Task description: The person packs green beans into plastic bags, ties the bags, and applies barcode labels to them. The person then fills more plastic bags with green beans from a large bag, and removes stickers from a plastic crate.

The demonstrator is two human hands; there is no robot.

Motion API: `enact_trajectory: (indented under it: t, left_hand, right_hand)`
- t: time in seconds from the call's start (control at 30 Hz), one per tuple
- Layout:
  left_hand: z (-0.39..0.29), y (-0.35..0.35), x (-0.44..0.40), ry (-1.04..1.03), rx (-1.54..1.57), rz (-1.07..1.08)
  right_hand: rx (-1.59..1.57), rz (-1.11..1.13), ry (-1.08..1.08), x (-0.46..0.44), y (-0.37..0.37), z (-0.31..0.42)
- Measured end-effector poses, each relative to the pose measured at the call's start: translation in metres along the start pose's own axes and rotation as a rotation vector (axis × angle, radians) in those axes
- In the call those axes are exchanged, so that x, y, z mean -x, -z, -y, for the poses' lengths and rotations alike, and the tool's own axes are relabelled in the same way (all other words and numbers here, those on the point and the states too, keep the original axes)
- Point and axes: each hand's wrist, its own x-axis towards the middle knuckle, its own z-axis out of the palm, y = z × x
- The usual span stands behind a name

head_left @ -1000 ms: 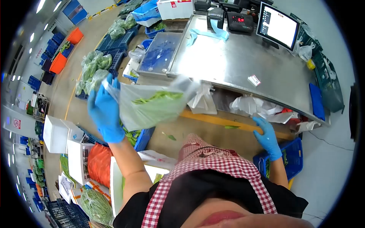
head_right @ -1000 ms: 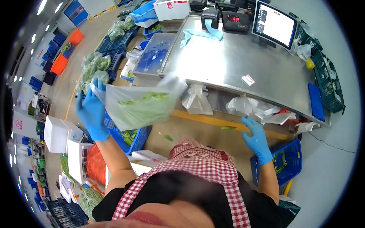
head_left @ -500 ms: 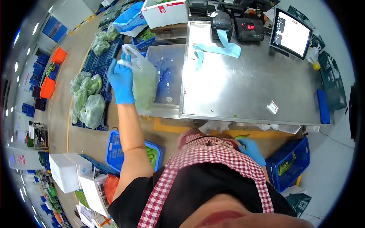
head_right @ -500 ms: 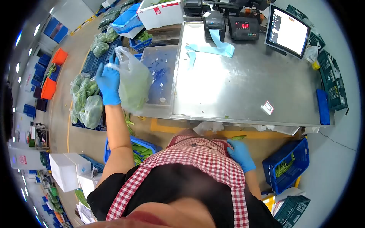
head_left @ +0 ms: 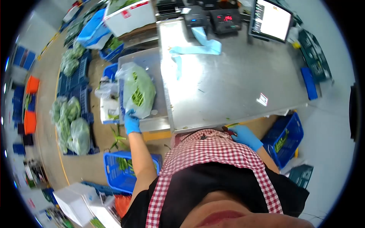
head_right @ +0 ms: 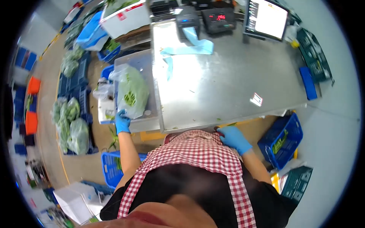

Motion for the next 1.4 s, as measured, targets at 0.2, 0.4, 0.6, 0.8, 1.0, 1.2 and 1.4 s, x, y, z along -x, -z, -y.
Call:
enact_trajectory:
  t: [0.2, 0.4, 0.6, 0.8, 1.0, 1.2, 1.4]
  left_hand:
    - [0.0, -0.031, 0.013, 0.12, -0.035, -0.142]
    - [-0.005, -0.062, 0.032, 0.069, -0.062, -0.037]
    - [-0.008, -0.06, 0.017, 0.125, -0.037, -0.06]
    - [-0.013, -0.048, 0.009, 0.166, -0.113, -0.108]
    - [-0.069, -0.064, 0.001, -0.165, 0.197, 0.507]
    - [-0.159, -0.207, 0.133, -0.215, 0.183, 0.658]
    - [-0.188, -0.266, 0.254, -0.361, -0.009, 1.147]
  right_hand:
    - [-0.036, -0.082, -0.059, 0.002, 0.021, -0.016]
    - [0.015, -0.117, -0.123, 0.017, 0.001, -0.046]
    - [-0.077, -0.085, -0.041, 0.011, -0.014, -0.051]
    - [-0.147, -0.08, -0.122, 0.008, -0.006, -0.043]
    - [-0.099, -0.056, -0.103, 0.002, -0.014, -0.055]
    - [-0.106, -0.094, -0.17, -0.007, 0.024, -0.047]
    - [-0.853, -0.461, -0.22, -0.076, 0.059, -0.016]
